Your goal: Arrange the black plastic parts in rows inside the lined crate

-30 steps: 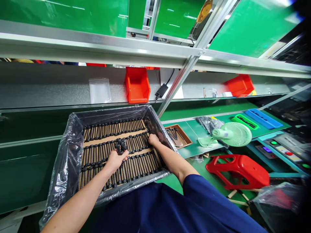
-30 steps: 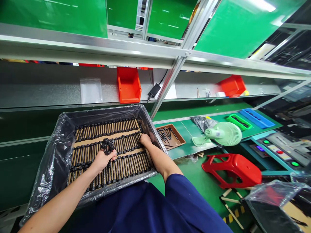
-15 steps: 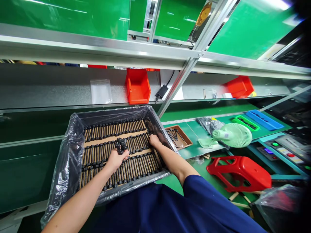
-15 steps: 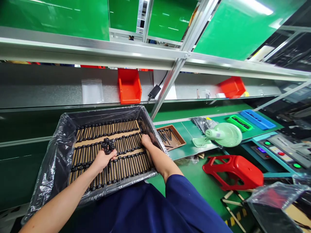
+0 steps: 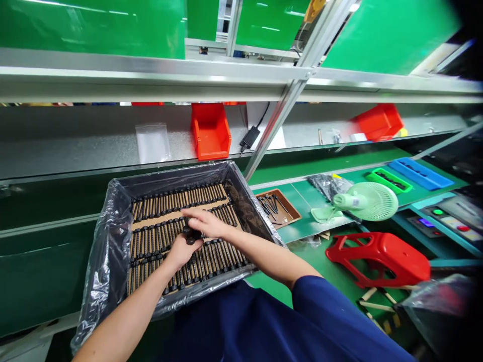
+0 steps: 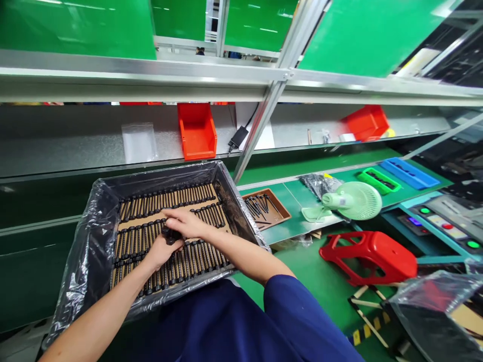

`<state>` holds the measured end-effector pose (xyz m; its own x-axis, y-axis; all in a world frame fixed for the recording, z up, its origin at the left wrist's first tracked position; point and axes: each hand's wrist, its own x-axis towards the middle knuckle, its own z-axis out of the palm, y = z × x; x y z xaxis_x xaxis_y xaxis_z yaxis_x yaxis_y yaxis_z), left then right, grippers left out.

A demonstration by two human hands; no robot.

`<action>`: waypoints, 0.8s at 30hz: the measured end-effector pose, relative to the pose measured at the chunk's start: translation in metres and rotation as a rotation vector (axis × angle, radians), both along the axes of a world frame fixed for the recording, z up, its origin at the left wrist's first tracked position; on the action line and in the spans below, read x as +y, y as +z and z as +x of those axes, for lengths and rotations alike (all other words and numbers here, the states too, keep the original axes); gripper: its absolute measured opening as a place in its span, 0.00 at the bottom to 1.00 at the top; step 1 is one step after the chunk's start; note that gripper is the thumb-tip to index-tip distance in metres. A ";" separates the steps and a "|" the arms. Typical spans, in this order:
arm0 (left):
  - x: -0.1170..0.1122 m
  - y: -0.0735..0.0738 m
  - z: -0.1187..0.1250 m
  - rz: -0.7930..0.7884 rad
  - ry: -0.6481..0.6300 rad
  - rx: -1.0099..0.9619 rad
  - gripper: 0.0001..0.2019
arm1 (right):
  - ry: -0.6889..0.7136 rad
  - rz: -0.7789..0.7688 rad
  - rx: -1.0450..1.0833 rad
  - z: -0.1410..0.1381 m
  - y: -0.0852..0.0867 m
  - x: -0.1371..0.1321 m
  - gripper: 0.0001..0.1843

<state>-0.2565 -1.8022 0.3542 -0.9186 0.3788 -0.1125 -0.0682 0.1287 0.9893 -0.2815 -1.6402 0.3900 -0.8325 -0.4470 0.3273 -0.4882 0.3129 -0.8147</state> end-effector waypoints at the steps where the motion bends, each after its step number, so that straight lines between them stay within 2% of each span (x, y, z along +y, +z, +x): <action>1: 0.000 0.002 0.001 0.015 0.019 0.008 0.13 | 0.023 0.044 0.064 0.007 0.005 -0.009 0.25; 4: 0.001 0.011 0.006 0.085 0.026 0.035 0.20 | -0.016 0.148 0.132 0.021 0.015 -0.020 0.21; 8: 0.010 0.034 0.009 0.039 -0.107 0.056 0.17 | -0.120 0.191 0.172 0.039 0.032 -0.005 0.22; 12: 0.044 0.069 0.011 0.002 -0.173 0.039 0.17 | -0.238 0.017 0.272 0.069 0.060 0.043 0.29; 15: 0.089 0.098 0.017 0.100 -0.220 0.018 0.17 | -0.462 -0.218 0.269 0.101 0.069 0.105 0.29; 17: 0.127 0.114 0.023 0.177 -0.214 0.011 0.18 | -0.640 -0.394 0.227 0.126 0.061 0.154 0.27; 20: 0.195 0.126 0.033 0.295 -0.176 0.011 0.19 | -0.886 -0.591 0.152 0.168 0.030 0.232 0.25; 22: 0.246 0.125 0.036 0.359 -0.137 -0.011 0.19 | -1.011 -0.647 0.060 0.198 0.000 0.280 0.25; 24: 0.299 0.117 0.033 0.404 -0.080 -0.044 0.20 | -1.133 -0.669 -0.050 0.230 -0.032 0.322 0.27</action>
<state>-0.2233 -1.5031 0.4709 -0.8821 0.4705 0.0216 -0.1167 -0.2628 0.9578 -0.0511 -1.3186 0.3579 -0.6535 0.7378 0.1693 -0.1888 0.0578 -0.9803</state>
